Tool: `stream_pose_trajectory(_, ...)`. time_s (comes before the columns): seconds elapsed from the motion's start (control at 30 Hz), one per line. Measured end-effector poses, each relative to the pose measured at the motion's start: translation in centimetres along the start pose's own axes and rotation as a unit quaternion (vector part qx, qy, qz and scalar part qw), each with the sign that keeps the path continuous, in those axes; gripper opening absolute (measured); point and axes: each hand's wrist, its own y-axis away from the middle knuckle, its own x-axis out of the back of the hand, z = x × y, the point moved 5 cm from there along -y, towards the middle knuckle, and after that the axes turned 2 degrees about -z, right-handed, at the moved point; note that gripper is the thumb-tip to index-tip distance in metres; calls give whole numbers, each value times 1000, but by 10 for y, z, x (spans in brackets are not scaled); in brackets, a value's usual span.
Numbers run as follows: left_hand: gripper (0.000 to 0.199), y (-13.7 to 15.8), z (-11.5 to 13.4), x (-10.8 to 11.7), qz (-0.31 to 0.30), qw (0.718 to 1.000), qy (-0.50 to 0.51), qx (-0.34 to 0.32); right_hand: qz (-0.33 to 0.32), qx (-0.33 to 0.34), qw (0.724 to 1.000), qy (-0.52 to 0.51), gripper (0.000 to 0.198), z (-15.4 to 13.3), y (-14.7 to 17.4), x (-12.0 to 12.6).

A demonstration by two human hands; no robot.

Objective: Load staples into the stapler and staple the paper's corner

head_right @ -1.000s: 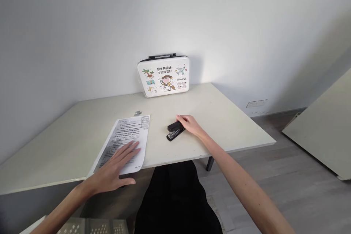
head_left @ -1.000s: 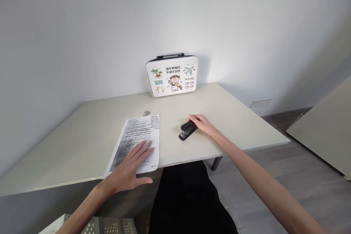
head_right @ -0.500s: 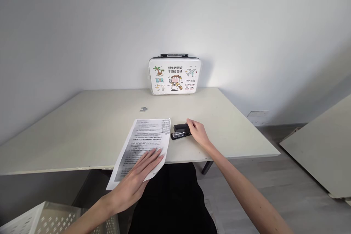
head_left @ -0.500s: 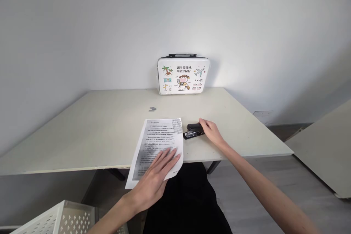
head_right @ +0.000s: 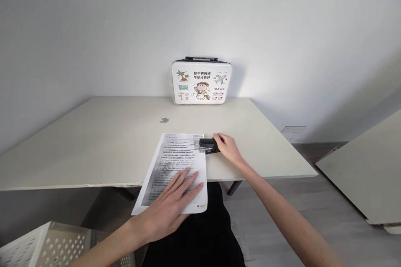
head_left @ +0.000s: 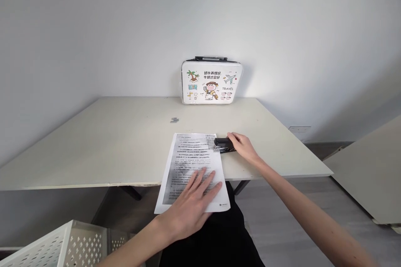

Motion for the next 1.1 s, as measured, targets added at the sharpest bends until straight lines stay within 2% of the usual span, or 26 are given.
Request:
stream_pose_trajectory(0.1,91,-12,-10,9,2,1000,15,11,-12,22,1000,-8,40,-14,-10,6)
stream_pose_trajectory(0.27,58,-52,-56,42,64,998,-9,8,-81,52,992,76,39,-42,-31,-9)
stream_pose_trajectory(0.33,62,-70,-74,47,66,998,-19,10,-120,65,983,124,46,-48,-39,-22)
stream_pose_trajectory(0.43,79,-94,-92,41,46,998,-22,31,-168,60,970,164,58,-51,-46,-35)
stream_pose_trajectory(0.57,90,-114,-97,22,14,998,-17,62,-212,32,962,171,67,-48,-47,-40)
stream_pose_trajectory(0.7,90,-121,-100,10,12,997,-13,80,-223,25,959,175,68,-45,-45,-38)
stream_pose_trajectory(1.1,89,-127,-96,6,24,995,-7,95,-234,23,944,233,58,-46,-46,-43)
